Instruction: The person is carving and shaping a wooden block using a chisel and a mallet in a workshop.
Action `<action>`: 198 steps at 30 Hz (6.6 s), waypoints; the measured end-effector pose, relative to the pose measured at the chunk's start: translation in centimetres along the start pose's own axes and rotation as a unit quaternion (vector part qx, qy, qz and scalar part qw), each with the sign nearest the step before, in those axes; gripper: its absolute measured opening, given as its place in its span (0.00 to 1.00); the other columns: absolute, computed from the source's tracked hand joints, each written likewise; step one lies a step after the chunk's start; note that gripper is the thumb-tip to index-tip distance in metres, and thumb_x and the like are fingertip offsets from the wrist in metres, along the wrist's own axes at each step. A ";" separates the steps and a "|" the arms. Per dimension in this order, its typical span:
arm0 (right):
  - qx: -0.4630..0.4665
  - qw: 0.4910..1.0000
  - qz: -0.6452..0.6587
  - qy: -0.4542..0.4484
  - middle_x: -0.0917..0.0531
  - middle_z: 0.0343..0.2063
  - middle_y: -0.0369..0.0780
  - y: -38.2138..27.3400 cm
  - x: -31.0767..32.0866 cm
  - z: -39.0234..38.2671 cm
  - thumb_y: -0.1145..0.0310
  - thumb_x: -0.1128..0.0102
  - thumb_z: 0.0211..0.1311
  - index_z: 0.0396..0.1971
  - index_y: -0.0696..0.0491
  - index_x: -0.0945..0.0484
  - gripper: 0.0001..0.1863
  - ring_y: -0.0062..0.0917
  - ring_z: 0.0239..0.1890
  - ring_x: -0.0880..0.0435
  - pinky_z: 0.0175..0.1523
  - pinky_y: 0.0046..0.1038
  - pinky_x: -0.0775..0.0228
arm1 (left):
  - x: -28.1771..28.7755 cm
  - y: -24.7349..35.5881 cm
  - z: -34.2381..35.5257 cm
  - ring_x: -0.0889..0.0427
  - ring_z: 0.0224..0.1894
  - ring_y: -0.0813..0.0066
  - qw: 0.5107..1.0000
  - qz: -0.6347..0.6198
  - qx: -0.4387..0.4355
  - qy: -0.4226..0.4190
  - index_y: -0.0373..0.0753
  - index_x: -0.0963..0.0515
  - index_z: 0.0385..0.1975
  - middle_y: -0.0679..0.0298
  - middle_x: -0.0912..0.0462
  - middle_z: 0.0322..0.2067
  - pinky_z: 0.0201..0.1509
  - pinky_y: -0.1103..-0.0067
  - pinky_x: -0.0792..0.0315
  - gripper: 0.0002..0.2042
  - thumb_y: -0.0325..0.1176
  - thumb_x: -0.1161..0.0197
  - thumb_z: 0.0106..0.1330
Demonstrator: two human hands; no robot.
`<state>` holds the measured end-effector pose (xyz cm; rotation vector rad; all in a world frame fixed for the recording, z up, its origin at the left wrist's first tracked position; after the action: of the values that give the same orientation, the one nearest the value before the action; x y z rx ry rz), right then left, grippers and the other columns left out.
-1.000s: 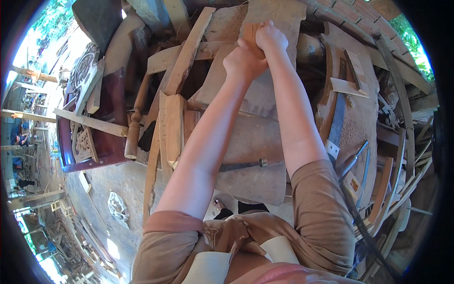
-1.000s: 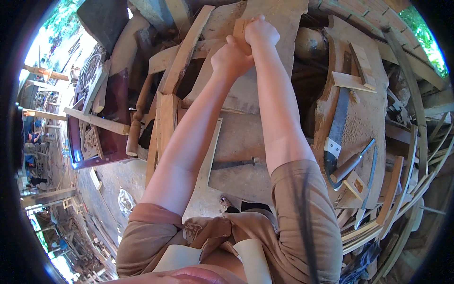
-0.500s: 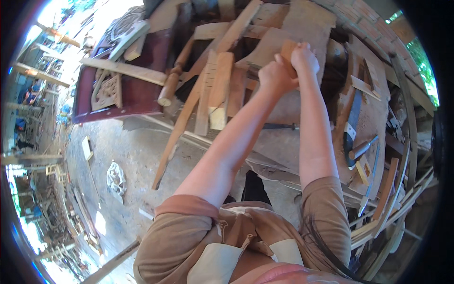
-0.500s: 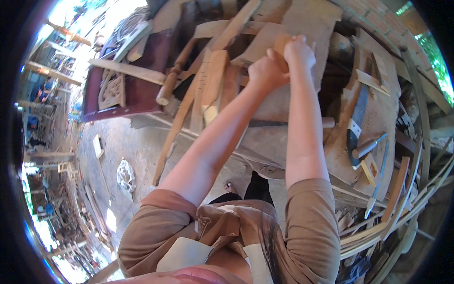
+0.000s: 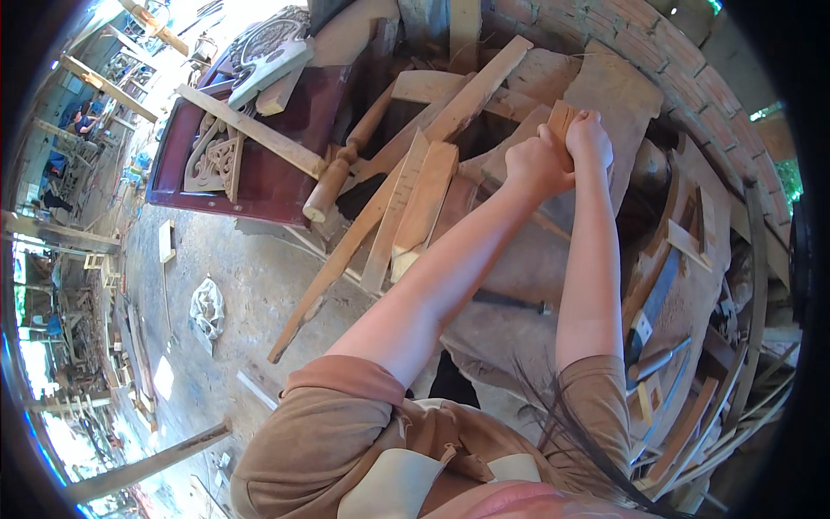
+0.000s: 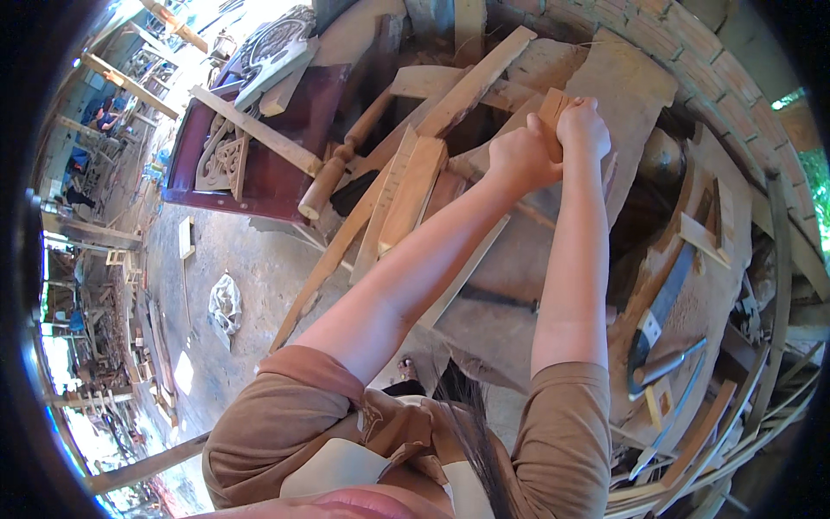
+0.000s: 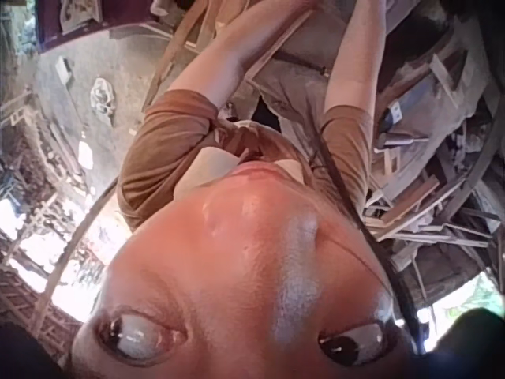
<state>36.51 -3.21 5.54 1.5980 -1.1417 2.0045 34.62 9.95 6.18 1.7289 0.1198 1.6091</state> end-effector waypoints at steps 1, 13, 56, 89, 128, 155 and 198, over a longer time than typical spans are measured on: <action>0.004 1.000 0.003 -0.001 0.22 0.40 0.49 -0.2 -0.1 1.2 0.55 0.72 0.64 0.46 0.52 0.35 0.21 0.43 0.45 0.24 0.48 0.41 0.33 | 0.1 0.1 1.1 0.19 0.30 0.58 1.000 -0.003 0.000 -0.001 0.28 0.37 0.38 0.52 0.21 0.24 0.32 0.70 0.27 0.38 0.62 0.42 0.41; -0.004 1.000 0.021 -0.007 0.23 0.41 0.50 -1.6 -0.7 2.7 0.55 0.71 0.63 0.46 0.53 0.34 0.22 0.43 0.46 0.24 0.48 0.42 0.34 | -0.2 -0.5 3.1 0.20 0.33 0.56 1.000 0.009 -0.004 0.006 0.27 0.37 0.39 0.49 0.21 0.27 0.36 0.69 0.28 0.40 0.65 0.45 0.42; -0.030 0.998 0.047 -0.026 0.21 0.39 0.48 -3.1 -1.1 2.1 0.56 0.70 0.64 0.46 0.54 0.37 0.20 0.40 0.44 0.22 0.45 0.39 0.32 | 1.1 -1.8 4.3 0.21 0.40 0.56 0.995 0.061 -0.016 -0.081 0.26 0.39 0.43 0.48 0.21 0.34 0.43 0.70 0.29 0.43 0.67 0.48 0.43; -0.021 0.999 0.043 -0.014 0.22 0.41 0.49 -4.8 -1.9 4.3 0.56 0.71 0.64 0.46 0.54 0.36 0.21 0.41 0.45 0.24 0.47 0.40 0.33 | 1.2 -2.7 7.5 0.22 0.42 0.57 0.992 0.099 -0.028 -0.077 0.26 0.39 0.45 0.48 0.22 0.37 0.44 0.69 0.29 0.45 0.68 0.49 0.44; -0.058 0.996 0.072 -0.003 0.22 0.40 0.49 1.2 0.7 2.4 0.57 0.69 0.63 0.45 0.55 0.36 0.20 0.40 0.45 0.23 0.46 0.39 0.32 | -1.4 1.4 3.9 0.22 0.40 0.54 0.993 0.073 -0.050 -0.076 0.28 0.39 0.42 0.48 0.22 0.35 0.41 0.68 0.28 0.44 0.68 0.47 0.42; -0.061 0.996 0.059 0.014 0.23 0.42 0.48 3.7 1.3 5.7 0.58 0.70 0.63 0.47 0.54 0.35 0.21 0.41 0.46 0.24 0.48 0.39 0.33 | -3.3 4.2 5.6 0.21 0.39 0.57 0.993 0.068 -0.035 -0.091 0.29 0.38 0.41 0.50 0.21 0.33 0.39 0.70 0.28 0.42 0.69 0.48 0.42; -0.097 0.995 0.027 0.011 0.26 0.46 0.49 6.5 2.9 6.8 0.55 0.74 0.63 0.49 0.52 0.37 0.23 0.43 0.49 0.27 0.52 0.41 0.36 | -5.0 7.0 5.8 0.21 0.39 0.57 0.992 0.060 -0.065 -0.088 0.29 0.37 0.42 0.50 0.21 0.33 0.41 0.69 0.28 0.41 0.66 0.46 0.43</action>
<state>35.63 -12.99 6.09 1.4580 -1.3409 1.8738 35.89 -0.31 6.57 1.7946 -0.1736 1.5060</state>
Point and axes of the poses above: each hand's wrist, its own z-axis towards the middle knuckle, its own x-axis out of the back of the hand, y = z × x, the point moved 4 cm from there along z, towards the middle knuckle
